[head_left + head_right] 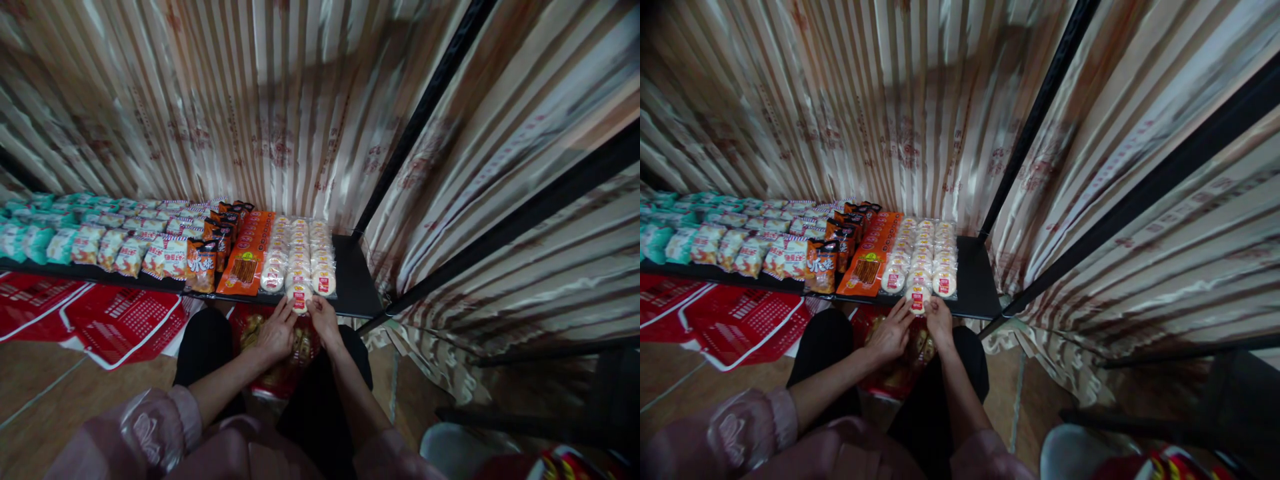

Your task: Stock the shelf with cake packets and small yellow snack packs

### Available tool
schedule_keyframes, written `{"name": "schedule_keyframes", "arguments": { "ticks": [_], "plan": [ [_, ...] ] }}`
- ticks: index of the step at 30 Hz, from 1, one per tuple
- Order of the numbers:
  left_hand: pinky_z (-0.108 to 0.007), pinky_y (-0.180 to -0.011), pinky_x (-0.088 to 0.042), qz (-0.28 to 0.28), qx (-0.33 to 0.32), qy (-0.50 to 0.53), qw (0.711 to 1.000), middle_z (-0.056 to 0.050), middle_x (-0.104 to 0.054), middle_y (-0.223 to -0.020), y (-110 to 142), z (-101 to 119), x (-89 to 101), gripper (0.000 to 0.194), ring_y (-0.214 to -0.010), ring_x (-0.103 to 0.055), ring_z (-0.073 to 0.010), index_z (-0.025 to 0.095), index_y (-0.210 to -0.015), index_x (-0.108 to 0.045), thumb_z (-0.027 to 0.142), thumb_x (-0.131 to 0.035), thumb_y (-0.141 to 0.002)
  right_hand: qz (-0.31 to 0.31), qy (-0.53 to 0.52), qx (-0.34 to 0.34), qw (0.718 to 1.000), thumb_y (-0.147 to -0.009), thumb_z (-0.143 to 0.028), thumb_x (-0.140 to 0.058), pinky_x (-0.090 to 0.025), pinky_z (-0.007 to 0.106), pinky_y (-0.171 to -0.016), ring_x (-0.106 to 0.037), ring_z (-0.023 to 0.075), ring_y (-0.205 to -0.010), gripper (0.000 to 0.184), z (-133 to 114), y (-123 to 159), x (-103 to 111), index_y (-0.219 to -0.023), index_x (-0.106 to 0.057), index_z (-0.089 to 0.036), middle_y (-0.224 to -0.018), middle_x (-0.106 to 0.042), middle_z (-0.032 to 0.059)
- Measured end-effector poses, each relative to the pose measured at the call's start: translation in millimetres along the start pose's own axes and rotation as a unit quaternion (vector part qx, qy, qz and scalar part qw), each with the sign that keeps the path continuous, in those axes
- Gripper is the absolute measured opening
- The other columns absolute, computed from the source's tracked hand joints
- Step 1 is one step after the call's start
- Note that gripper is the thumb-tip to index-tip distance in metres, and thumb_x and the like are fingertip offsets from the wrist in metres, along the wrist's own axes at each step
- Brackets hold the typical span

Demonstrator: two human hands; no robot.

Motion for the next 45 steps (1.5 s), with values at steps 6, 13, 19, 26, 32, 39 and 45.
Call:
{"name": "schedule_keyframes", "arguments": {
  "ticks": [6, 13, 19, 26, 32, 39, 45],
  "plan": [
    [-0.044, -0.11, -0.035, -0.007, -0.008, -0.012, 1.0, -0.012, -0.036, -0.146, -6, -1, 2.0, 0.048, -0.141, -0.015, -0.0251, 0.011, -0.12, -0.053, 0.006, -0.046, -0.073, 0.003, -0.031, -0.03, 0.999, -0.069, -0.045, -0.054, -0.053, 0.031, -0.062, -0.065, 0.0181, -0.069, 0.028, 0, -6, -2, -0.084, -0.059, -0.021, -0.078, -0.069, 0.0032],
    [-0.044, -0.109, -0.037, -0.007, -0.008, -0.018, 1.0, -0.011, -0.038, -0.144, -8, -9, -1.6, 0.053, -0.141, -0.017, -0.0249, 0.012, -0.125, -0.049, 0.006, -0.046, -0.072, -0.006, -0.015, -0.018, 1.0, -0.07, -0.048, -0.052, -0.051, 0.029, -0.06, -0.062, 0.017, -0.063, 0.028, -5, -8, -5, -0.078, -0.057, -0.021, -0.07, -0.067, 0.0017],
    [-0.042, -0.106, -0.039, -0.027, -0.007, -0.037, 0.999, -0.012, -0.037, -0.145, -10, -12, -2.2, 0.055, -0.14, -0.018, -0.0261, 0.009, -0.127, -0.048, 0.006, -0.046, -0.072, 0.013, 0.012, -0.009, 1.0, -0.069, -0.048, -0.051, -0.051, 0.032, -0.061, -0.063, 0.0193, -0.064, 0.029, -7, -9, -5, -0.079, -0.058, -0.021, -0.072, -0.067, 0.0038],
    [-0.042, -0.111, -0.033, -0.039, -0.002, -0.039, 0.998, -0.015, -0.039, -0.144, -12, -13, -3.8, 0.052, -0.139, -0.023, -0.0265, 0.007, -0.126, -0.049, 0.008, -0.046, -0.073, 0.024, 0.073, 0.003, 0.997, -0.072, -0.037, -0.05, -0.052, 0.033, -0.064, -0.064, 0.0191, -0.064, 0.021, -12, -9, -2, -0.083, -0.058, -0.021, -0.073, -0.067, 0.0036],
    [-0.042, -0.111, -0.032, -0.047, 0.003, -0.044, 0.998, -0.015, -0.039, -0.143, -14, -13, -4.0, 0.054, -0.138, -0.024, -0.0273, 0.007, -0.128, -0.048, 0.008, -0.047, -0.074, 0.069, 0.107, 0.029, 0.992, -0.073, -0.026, -0.052, -0.052, 0.031, -0.068, -0.065, 0.0181, -0.068, 0.017, -20, -3, 2, -0.087, -0.056, -0.018, -0.08, -0.066, 0.0068],
    [-0.041, -0.112, -0.031, -0.049, -0.003, -0.073, 0.996, -0.014, -0.033, -0.147, -14, -14, -9.2, 0.056, -0.14, -0.017, -0.0278, 0.007, -0.132, -0.044, 0.011, -0.047, -0.076, 0.096, 0.216, 0.145, 0.961, -0.075, -0.018, -0.047, -0.051, 0.036, -0.076, -0.06, 0.0211, -0.079, 0.018, -30, 6, 1, -0.089, -0.058, -0.015, -0.088, -0.063, 0.0115],
    [-0.04, -0.112, -0.03, -0.053, 0.005, -0.089, 0.995, -0.014, -0.028, -0.149, -14, -12, -12.6, 0.058, -0.141, -0.012, -0.0282, 0.006, -0.132, -0.042, 0.01, -0.047, -0.074, 0.118, 0.276, 0.211, 0.93, -0.08, -0.021, -0.043, -0.045, 0.04, -0.089, -0.053, 0.0237, -0.097, 0.027, -34, 14, 10, -0.099, -0.062, -0.015, -0.1, -0.057, 0.013]
  ]
}}
Point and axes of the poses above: each hand's wrist, its own y-axis away from the middle knuckle, its own x-axis out of the back of the hand, z = x × y, the point moved 5 cm from there along -y, towards the middle knuckle
